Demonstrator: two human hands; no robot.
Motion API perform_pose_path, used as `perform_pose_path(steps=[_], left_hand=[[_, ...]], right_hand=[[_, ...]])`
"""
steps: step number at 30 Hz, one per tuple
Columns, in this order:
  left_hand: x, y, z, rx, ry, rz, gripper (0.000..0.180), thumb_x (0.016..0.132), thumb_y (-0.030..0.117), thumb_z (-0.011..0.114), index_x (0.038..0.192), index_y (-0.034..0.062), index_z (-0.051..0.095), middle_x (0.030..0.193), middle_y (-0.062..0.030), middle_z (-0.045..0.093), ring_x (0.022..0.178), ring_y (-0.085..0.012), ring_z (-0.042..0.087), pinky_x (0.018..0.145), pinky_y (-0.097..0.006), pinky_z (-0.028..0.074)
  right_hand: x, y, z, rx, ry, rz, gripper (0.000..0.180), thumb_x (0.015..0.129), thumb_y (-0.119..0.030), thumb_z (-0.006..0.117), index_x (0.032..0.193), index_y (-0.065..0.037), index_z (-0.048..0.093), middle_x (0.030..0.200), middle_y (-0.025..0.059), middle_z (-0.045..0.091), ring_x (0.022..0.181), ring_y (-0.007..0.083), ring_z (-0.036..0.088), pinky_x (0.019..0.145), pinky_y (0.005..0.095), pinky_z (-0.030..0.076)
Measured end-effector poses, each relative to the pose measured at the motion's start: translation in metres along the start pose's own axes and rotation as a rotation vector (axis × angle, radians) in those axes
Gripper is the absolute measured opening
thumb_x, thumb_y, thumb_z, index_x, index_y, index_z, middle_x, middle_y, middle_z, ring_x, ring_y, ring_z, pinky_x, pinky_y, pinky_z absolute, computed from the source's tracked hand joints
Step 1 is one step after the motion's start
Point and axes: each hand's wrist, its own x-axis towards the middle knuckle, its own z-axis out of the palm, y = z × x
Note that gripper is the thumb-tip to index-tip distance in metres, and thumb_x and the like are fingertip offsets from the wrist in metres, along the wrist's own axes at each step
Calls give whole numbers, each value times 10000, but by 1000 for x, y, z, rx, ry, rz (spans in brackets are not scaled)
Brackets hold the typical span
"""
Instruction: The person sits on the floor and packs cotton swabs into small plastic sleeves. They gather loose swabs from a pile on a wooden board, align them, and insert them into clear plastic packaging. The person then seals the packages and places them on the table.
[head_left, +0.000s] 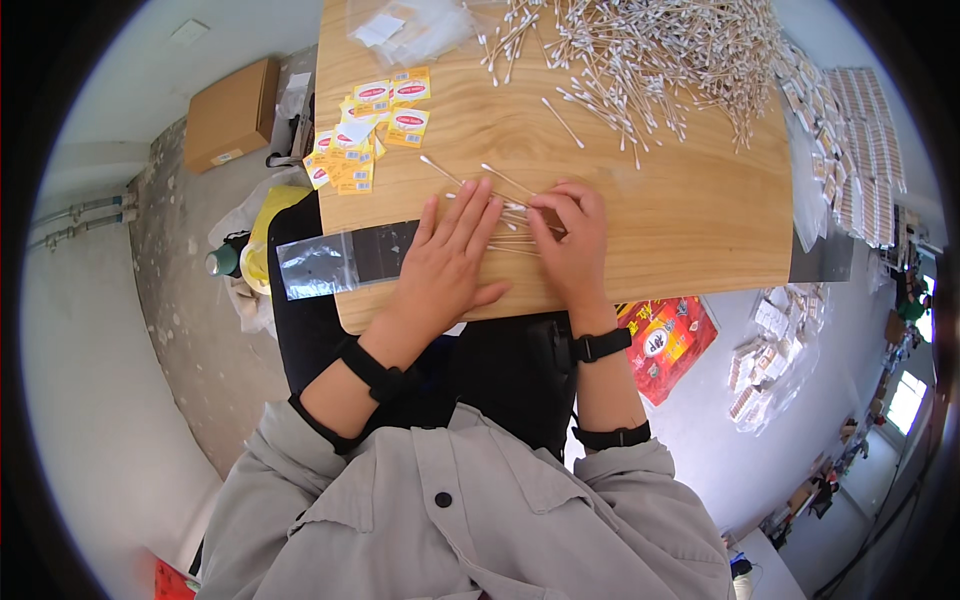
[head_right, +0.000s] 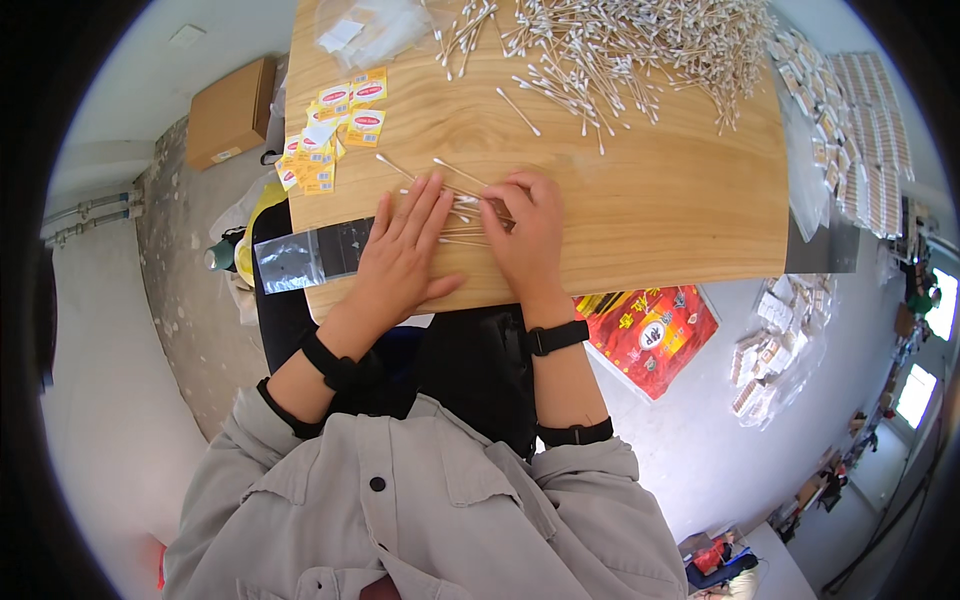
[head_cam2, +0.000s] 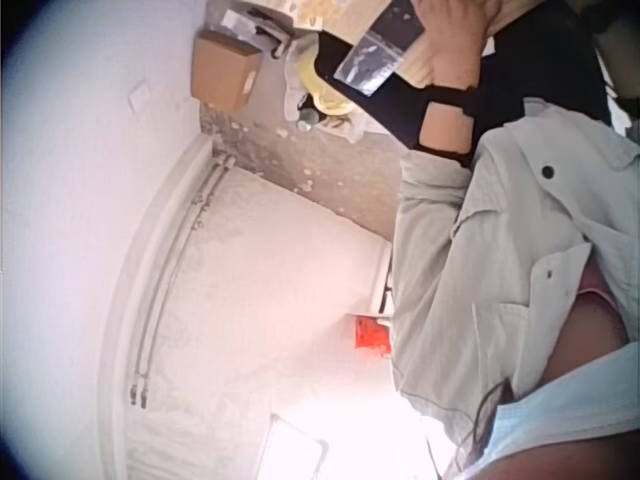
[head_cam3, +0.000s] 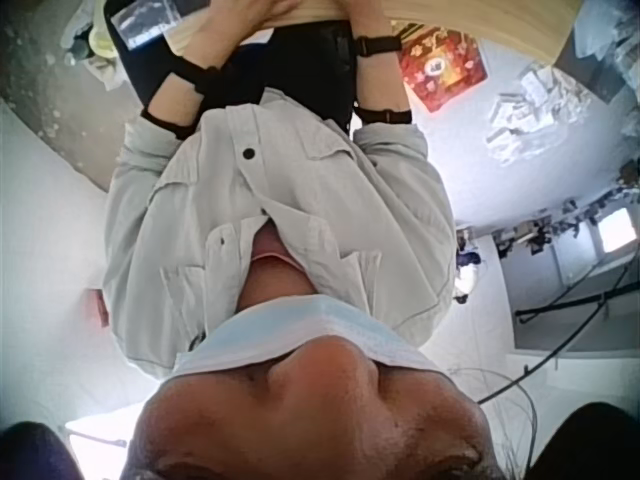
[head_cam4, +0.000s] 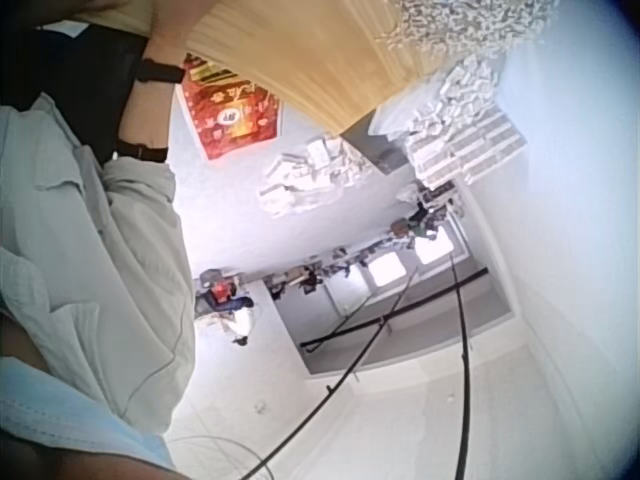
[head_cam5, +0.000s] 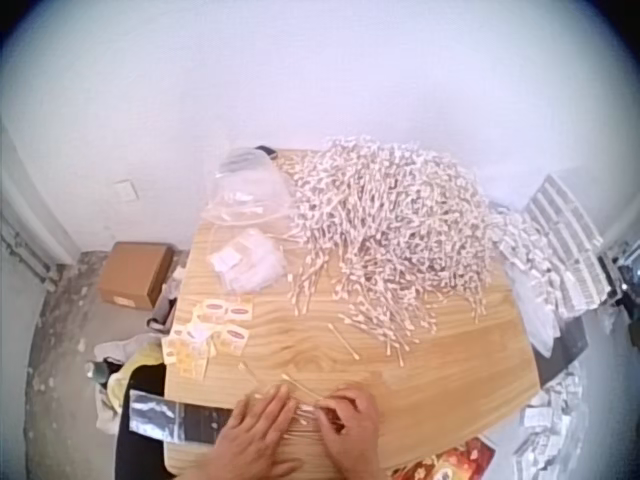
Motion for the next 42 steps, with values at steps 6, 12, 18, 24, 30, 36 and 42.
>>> perform_pose_path(steps=[6,12,18,24,30,36,42], left_hand=[[10,5,4,20,54,-21,1025,728,505,742,1505,20,281,1598,-146,226,1487,-272,210,1194,-494,147],[-8,2,0,52,1,-7,1013,726,504,743,1506,39,296,1596,-137,237,1484,-265,218,1192,-501,145],[-19,1,-10,52,-68,42,964,746,483,733,1502,54,315,1589,-138,254,1480,-265,231,1191,-502,153],[-27,-7,-13,35,-92,83,938,770,470,718,1498,39,313,1585,-145,259,1478,-279,231,1192,-496,153],[-28,-9,-13,0,-88,95,937,770,450,727,1494,28,308,1583,-147,262,1478,-286,230,1194,-488,156],[-28,-9,-15,-48,-85,80,928,758,392,758,1487,27,316,1576,-148,273,1474,-290,239,1189,-495,175],[-14,2,-8,-102,-9,69,890,749,316,778,1468,22,342,1550,-148,315,1455,-299,277,1182,-517,186]], right_hand=[[11,0,3,-56,66,55,167,746,-85,764,893,-68,686,993,107,575,970,299,552,842,412,453],[-1,-5,-10,42,12,-50,223,715,-100,791,907,-84,677,1034,103,556,1039,309,534,874,419,447],[-14,-6,-11,-12,-38,-23,214,692,-84,790,874,-96,678,1040,103,550,1043,314,536,885,424,442],[-6,-18,-18,0,-87,-77,155,680,-78,785,786,-103,674,1016,96,556,1039,306,541,876,419,436],[-17,-27,-15,-29,-84,19,141,673,-81,784,752,-91,667,992,83,564,1035,301,550,872,420,433],[-18,-25,-9,-66,-16,116,138,676,-88,787,755,-95,674,991,83,570,1003,300,546,876,426,425],[-16,-21,-11,-77,-44,135,140,681,-108,790,785,-118,696,1002,77,570,1013,292,538,877,423,422]])
